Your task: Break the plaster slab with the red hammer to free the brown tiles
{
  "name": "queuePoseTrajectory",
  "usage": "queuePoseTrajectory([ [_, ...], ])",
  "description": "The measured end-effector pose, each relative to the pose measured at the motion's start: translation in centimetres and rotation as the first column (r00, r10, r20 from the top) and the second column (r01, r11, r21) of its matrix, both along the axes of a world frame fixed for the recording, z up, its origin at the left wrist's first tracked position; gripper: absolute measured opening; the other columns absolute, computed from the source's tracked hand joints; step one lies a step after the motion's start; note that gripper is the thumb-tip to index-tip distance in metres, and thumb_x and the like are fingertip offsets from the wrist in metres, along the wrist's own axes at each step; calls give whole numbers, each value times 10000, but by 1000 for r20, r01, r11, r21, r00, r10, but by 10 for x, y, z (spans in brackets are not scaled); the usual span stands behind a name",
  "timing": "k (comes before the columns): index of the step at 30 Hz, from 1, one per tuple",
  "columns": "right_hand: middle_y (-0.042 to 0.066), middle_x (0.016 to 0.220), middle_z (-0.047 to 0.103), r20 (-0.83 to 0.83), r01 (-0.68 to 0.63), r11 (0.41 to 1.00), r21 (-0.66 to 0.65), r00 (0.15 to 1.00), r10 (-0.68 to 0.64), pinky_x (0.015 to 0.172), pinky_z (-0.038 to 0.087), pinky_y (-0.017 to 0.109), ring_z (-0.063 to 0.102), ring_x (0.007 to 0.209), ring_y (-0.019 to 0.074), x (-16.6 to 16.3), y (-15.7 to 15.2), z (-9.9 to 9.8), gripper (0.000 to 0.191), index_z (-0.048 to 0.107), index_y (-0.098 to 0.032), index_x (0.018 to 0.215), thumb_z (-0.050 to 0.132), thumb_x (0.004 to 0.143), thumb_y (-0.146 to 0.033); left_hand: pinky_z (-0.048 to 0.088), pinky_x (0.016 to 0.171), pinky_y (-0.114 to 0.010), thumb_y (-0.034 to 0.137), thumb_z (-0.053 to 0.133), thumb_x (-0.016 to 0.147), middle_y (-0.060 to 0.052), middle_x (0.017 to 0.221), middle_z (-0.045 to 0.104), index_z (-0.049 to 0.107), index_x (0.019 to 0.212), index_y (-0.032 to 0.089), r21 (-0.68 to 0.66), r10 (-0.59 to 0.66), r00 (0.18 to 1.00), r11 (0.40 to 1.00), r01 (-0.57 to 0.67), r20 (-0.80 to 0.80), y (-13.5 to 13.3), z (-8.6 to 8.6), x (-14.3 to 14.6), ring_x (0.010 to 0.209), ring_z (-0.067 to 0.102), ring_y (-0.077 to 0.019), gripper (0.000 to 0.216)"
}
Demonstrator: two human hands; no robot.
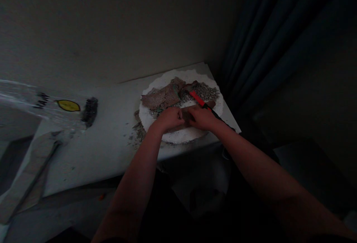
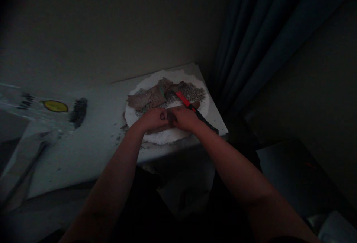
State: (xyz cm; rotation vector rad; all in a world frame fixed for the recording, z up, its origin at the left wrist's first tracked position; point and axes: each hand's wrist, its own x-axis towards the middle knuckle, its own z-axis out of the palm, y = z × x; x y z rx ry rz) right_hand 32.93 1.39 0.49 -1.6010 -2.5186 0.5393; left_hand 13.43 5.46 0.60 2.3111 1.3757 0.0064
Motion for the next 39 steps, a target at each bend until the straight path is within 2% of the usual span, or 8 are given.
queuePoseTrajectory([
  [9,143,1171,717,-13,-10,1000,14,1000,10,773,447,331,669,966,253,0,1,-2,392,592,-171,1287,543,924,-312,406,676,-327,263,625,699,-48,759,651,642,780,205,-6,-13,1000,1000,13,-4,1,2,0,748,592,-216,102],
  [24,144,1212,714,-18,-12,1000,15,1000,12,776,448,329,681,992,258,0,1,-3,369,601,-169,1267,549,933,-316,404,642,-327,295,637,704,-51,730,655,637,752,200,10,-24,1000,1000,24,-17,5,-2,2,701,590,-211,107],
  [39,145,1169,720,-25,-1,1000,5,1000,1,789,457,330,672,1006,256,0,1,-2,375,613,-168,1267,551,922,-301,427,692,-317,224,622,711,-47,776,664,655,791,193,-31,-22,999,999,23,32,2,0,-2,755,607,-207,92],
])
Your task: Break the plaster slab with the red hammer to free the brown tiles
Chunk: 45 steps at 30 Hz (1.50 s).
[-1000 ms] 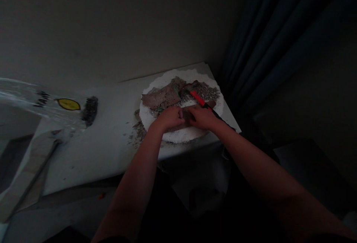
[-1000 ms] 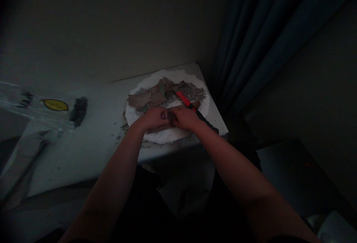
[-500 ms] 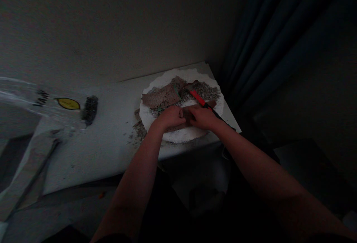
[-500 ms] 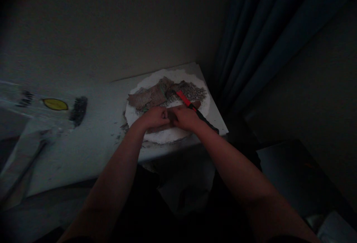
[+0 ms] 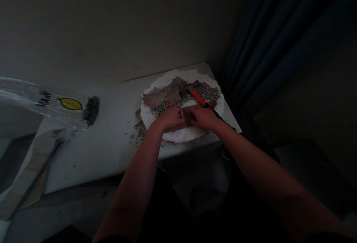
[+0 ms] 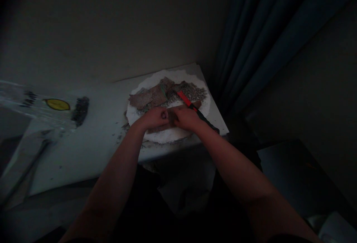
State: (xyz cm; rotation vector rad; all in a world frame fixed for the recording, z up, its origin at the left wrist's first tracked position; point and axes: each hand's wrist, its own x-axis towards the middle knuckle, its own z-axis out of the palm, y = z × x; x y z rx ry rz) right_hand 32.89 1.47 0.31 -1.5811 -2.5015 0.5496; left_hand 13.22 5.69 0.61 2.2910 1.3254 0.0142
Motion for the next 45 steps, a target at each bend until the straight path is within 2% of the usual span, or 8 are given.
queuePoseTrajectory([
  [8,138,1193,714,0,0,1000,10,1000,0,791,462,333,676,1003,260,1,-1,2,374,608,-176,1270,555,924,-306,414,676,-310,220,631,712,-36,755,652,638,769,194,-7,3,1000,1000,-4,-15,0,3,1,729,591,-196,63],
  [16,147,1200,711,19,-2,1000,-6,1000,2,786,456,337,673,994,263,1,0,0,412,588,-172,1314,546,934,-324,410,683,-303,227,624,723,-31,758,646,656,803,180,-26,1,999,1000,-2,-35,3,-1,1,727,579,-185,99],
  [32,143,1189,721,26,11,1000,-15,1000,-11,789,455,330,675,1009,258,0,0,1,378,598,-172,1270,551,929,-327,388,673,-295,233,630,716,-25,726,631,657,791,174,-43,-15,999,999,13,-49,5,2,3,713,565,-175,99],
  [38,146,1190,724,40,5,1000,0,999,-5,780,464,330,684,1015,264,0,0,0,378,606,-169,1269,559,923,-317,405,667,-284,227,619,732,-29,763,661,652,803,171,-44,-22,1000,999,23,16,6,-3,-3,728,590,-172,96],
  [45,155,1231,709,68,-1,1000,-3,998,1,797,476,332,686,1023,261,0,-1,3,409,573,-168,1325,543,943,-311,436,686,-277,266,573,795,-37,792,695,679,828,170,-115,-52,998,992,57,47,11,-1,-7,741,615,-167,146],
])
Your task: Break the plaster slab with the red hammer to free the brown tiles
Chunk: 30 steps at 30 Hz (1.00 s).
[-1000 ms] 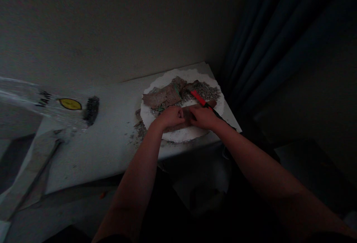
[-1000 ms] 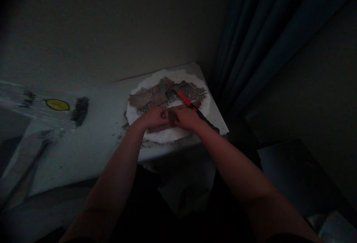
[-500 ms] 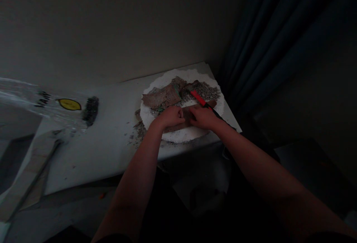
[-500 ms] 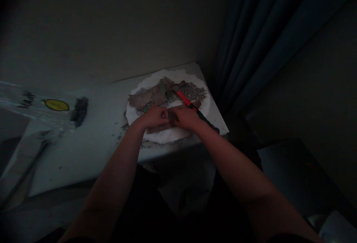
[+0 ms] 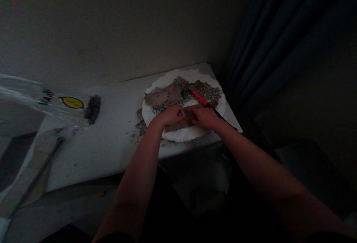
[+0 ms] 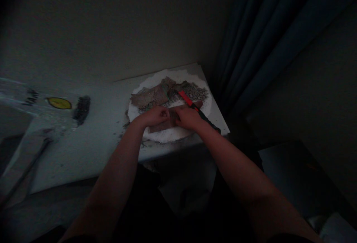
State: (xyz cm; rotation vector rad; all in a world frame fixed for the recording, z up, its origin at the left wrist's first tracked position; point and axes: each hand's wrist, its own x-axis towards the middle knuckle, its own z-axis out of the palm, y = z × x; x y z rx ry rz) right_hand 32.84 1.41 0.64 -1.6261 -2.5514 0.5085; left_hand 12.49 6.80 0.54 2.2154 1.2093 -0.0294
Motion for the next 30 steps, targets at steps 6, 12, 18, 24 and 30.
queuePoseTrajectory([
  [6,148,1211,720,2,10,1000,-29,1000,-10,820,475,328,684,1038,264,-1,-2,7,407,590,-171,1321,557,948,-328,442,683,-277,270,571,793,-46,805,717,700,831,169,-7,-25,998,1000,24,-49,2,6,3,749,632,-177,168],
  [12,150,1192,722,10,19,999,-46,1000,-19,806,473,328,682,1019,262,-1,-1,8,398,600,-171,1309,549,949,-332,455,713,-269,240,570,790,-54,866,739,706,864,165,-23,-29,997,999,28,-71,2,8,3,803,660,-183,172],
  [18,154,1221,716,2,8,1000,-22,1000,-8,820,484,343,683,1035,271,-1,-1,7,412,590,-176,1327,556,942,-318,458,710,-269,235,561,784,-53,850,746,705,834,172,-33,-50,998,998,48,-47,5,6,3,783,652,-178,165],
  [24,143,1172,736,12,23,999,-39,1000,-22,799,493,345,697,1015,280,0,-1,7,406,598,-179,1306,562,930,-328,451,693,-265,216,559,752,-39,805,744,698,797,185,-70,-50,999,996,49,-19,8,5,2,746,641,-171,149],
  [30,144,1197,724,-27,1,1000,-10,1000,-1,822,489,335,690,1032,268,1,0,2,397,604,-174,1296,563,927,-316,449,706,-270,255,568,787,-45,802,731,701,818,176,-74,-40,999,997,38,-24,6,8,2,754,636,-176,158],
])
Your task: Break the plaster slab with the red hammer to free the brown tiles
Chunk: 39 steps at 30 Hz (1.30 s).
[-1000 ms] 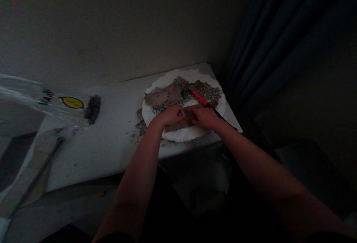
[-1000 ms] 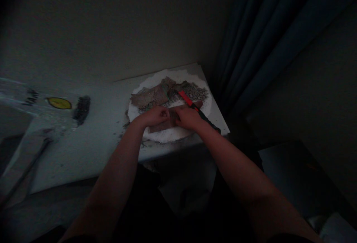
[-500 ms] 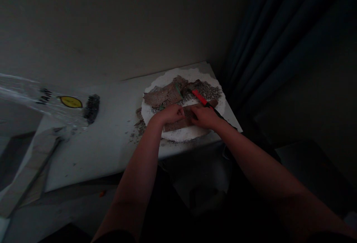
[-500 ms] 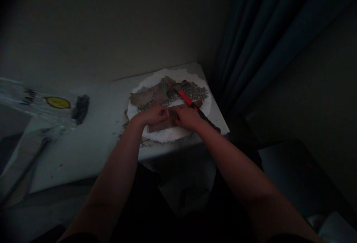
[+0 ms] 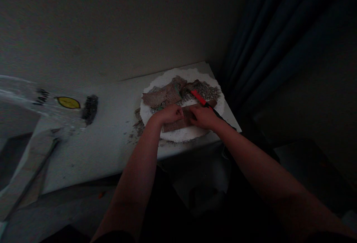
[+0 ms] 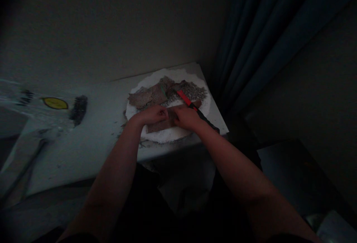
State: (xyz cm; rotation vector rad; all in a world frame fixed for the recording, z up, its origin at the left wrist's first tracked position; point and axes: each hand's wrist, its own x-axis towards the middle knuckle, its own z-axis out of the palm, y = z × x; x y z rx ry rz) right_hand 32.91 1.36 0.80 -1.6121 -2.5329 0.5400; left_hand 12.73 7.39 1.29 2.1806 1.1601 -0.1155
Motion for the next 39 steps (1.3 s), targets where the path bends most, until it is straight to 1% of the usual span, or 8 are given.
queuePoseTrajectory([
  [3,152,1186,723,-6,1,1000,9,1000,-1,823,485,337,686,1035,268,0,0,-2,386,607,-165,1287,549,940,-322,452,724,-270,243,562,792,-51,841,737,708,834,174,0,-1,1000,1000,1,6,-1,1,0,772,642,-173,166],
  [10,155,1234,706,10,8,1000,-3,1000,-8,815,479,329,684,1046,267,0,1,-3,372,612,-168,1272,549,946,-335,442,695,-266,228,560,781,-43,816,734,704,827,179,2,-25,999,1000,25,-26,2,0,1,754,637,-173,159],
  [14,142,1201,717,-6,6,1000,3,1000,-6,798,470,330,687,1019,261,0,0,-3,395,592,-178,1302,554,933,-315,446,717,-272,224,552,778,-50,839,740,707,822,180,8,-35,999,999,35,-33,3,-1,0,778,644,-180,166],
  [18,147,1170,726,17,11,1000,-2,1000,-11,786,466,331,689,990,258,0,0,-3,383,602,-172,1279,544,934,-328,442,706,-268,237,555,787,-51,835,740,706,834,181,-6,-27,999,1000,27,-23,3,-2,-1,774,641,-177,167],
  [23,141,1202,719,18,8,1000,7,1000,-9,789,470,340,689,1005,268,0,0,-2,410,582,-186,1322,537,942,-333,440,705,-262,245,568,794,-35,825,732,691,819,188,18,-15,1000,1000,15,20,0,-3,-2,764,640,-164,139],
  [27,151,1223,711,21,7,1000,-2,1000,-7,790,479,343,687,1017,272,0,0,-2,414,579,-175,1322,538,947,-344,440,701,-268,234,573,789,-46,833,725,686,823,178,46,13,1000,999,-14,17,-4,-3,-2,768,639,-169,130],
  [31,146,1253,702,19,11,1000,-15,1000,-11,789,482,327,682,1039,261,0,1,-2,416,578,-180,1322,548,937,-334,445,699,-272,237,566,787,-49,832,726,681,831,179,42,15,1000,999,-16,23,-5,-2,-1,769,633,-173,136],
  [39,149,1213,715,20,8,1000,-7,1000,-8,796,478,331,687,1024,268,-1,-1,-1,406,592,-172,1308,552,939,-335,441,695,-280,254,563,789,-47,812,715,677,821,176,37,10,1000,999,-10,-12,-4,0,0,756,636,-181,142],
])
